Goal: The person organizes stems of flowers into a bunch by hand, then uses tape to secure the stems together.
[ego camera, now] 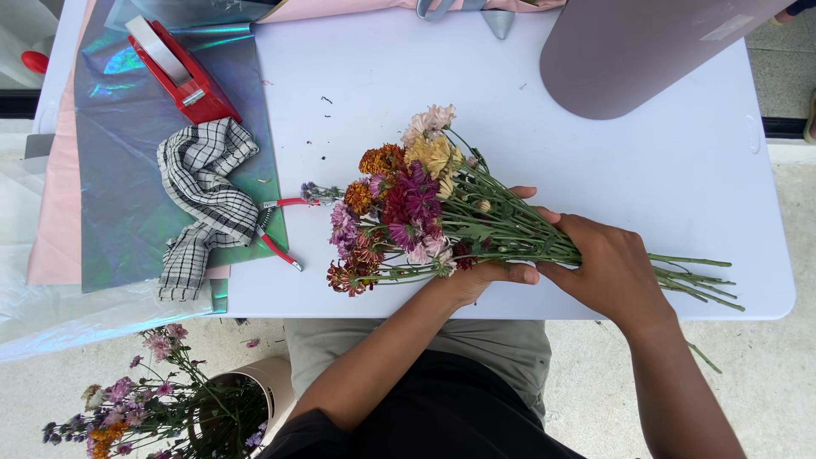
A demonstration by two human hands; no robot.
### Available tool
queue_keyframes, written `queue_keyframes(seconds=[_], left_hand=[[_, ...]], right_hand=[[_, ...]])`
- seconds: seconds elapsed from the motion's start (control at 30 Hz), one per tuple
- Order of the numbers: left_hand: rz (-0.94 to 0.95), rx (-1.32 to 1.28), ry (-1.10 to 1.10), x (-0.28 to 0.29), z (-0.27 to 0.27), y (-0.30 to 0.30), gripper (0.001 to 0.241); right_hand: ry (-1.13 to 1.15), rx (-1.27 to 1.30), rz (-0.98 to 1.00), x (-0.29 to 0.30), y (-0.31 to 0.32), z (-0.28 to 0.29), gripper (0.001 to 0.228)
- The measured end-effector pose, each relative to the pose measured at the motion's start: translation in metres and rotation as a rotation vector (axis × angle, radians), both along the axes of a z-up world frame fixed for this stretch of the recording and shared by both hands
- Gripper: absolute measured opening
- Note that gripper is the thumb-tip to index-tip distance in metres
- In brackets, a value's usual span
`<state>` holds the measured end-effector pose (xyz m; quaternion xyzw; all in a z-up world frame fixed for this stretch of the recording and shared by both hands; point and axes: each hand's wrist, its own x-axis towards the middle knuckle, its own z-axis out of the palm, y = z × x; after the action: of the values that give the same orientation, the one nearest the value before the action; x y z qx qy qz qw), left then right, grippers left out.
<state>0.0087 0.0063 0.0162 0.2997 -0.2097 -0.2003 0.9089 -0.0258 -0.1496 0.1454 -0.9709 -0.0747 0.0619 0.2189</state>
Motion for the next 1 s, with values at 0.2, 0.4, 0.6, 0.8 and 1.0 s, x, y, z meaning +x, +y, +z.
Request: queue_keyframes(seconds=[0.2, 0.4, 0.6, 0.8, 1.0], left_hand=[[0.146, -0.171, -0.202, 0.010, -0.025, -0.009, 0.085], [0.164, -0.146, -0.227, 0.009, -0.027, -0.011, 0.079], [0.210, -0.123, -0.249, 0.012, -0.032, -0.014, 0.073], [0.299, -0.089, -0.278, 0.013, -0.044, 0.005, 0.067], [0.386, -0.062, -0.302, 0.014, -0.037, 0.015, 0.061]], right_hand=[[0.040, -0.210, 0.031, 0.005, -0.001, -0.013, 0.030], [-0.069, -0.145, 0.104, 0.008, 0.000, -0.035, 0.026], [-0.008, -0.056, 0.087, 0.006, 0.006, -0.039, 0.017], [-0.127, -0.151, 0.132, 0.002, 0.021, -0.028, 0.024], [-0.078, -0.019, 0.099, 0.003, 0.023, -0.038, 0.025]])
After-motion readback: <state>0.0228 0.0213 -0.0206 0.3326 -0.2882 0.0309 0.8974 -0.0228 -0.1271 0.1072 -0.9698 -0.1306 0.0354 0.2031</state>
